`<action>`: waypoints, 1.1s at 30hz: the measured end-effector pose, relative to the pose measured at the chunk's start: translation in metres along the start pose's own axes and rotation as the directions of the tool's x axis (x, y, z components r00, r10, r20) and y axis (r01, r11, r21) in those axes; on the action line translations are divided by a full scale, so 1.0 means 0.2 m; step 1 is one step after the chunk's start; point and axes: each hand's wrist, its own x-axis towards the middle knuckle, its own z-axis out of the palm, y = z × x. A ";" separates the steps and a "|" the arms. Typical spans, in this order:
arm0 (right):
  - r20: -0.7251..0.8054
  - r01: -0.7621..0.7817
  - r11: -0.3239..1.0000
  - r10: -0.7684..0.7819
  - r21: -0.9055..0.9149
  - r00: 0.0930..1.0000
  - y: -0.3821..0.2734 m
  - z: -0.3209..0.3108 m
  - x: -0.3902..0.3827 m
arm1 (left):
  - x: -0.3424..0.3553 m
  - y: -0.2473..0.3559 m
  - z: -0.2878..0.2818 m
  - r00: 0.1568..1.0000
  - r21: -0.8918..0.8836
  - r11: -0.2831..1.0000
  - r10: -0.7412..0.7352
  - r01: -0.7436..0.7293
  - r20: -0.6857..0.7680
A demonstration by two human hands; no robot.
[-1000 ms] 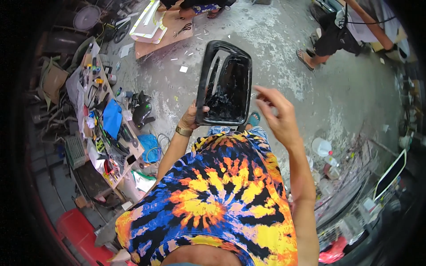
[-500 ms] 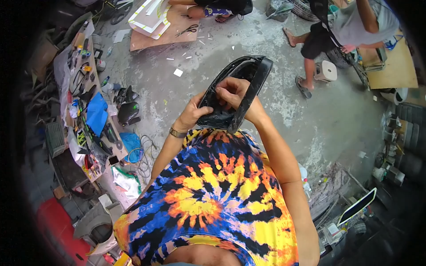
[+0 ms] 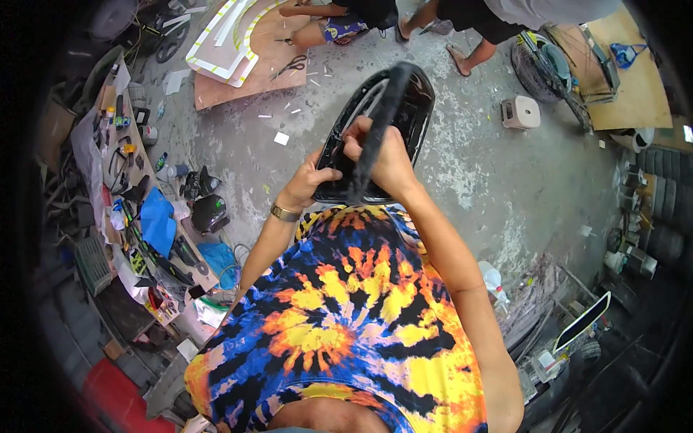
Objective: Repairing and sanding a car side mirror housing.
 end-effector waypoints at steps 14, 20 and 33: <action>-0.167 0.162 0.863 -0.092 0.479 0.982 0.11 -0.23 -0.25 | -0.12 -0.17 0.03 0.994 -0.088 0.991 -0.105 0.104 -0.013; 0.128 -0.165 0.690 0.104 0.705 0.986 0.01 -0.21 -0.23 | -0.17 -0.06 0.01 0.991 0.332 0.940 -0.112 0.082 0.073; 0.091 -0.058 0.885 0.018 0.462 0.996 -0.05 -0.22 -0.25 | -0.11 0.21 0.14 0.901 0.886 0.326 0.388 -0.331 0.194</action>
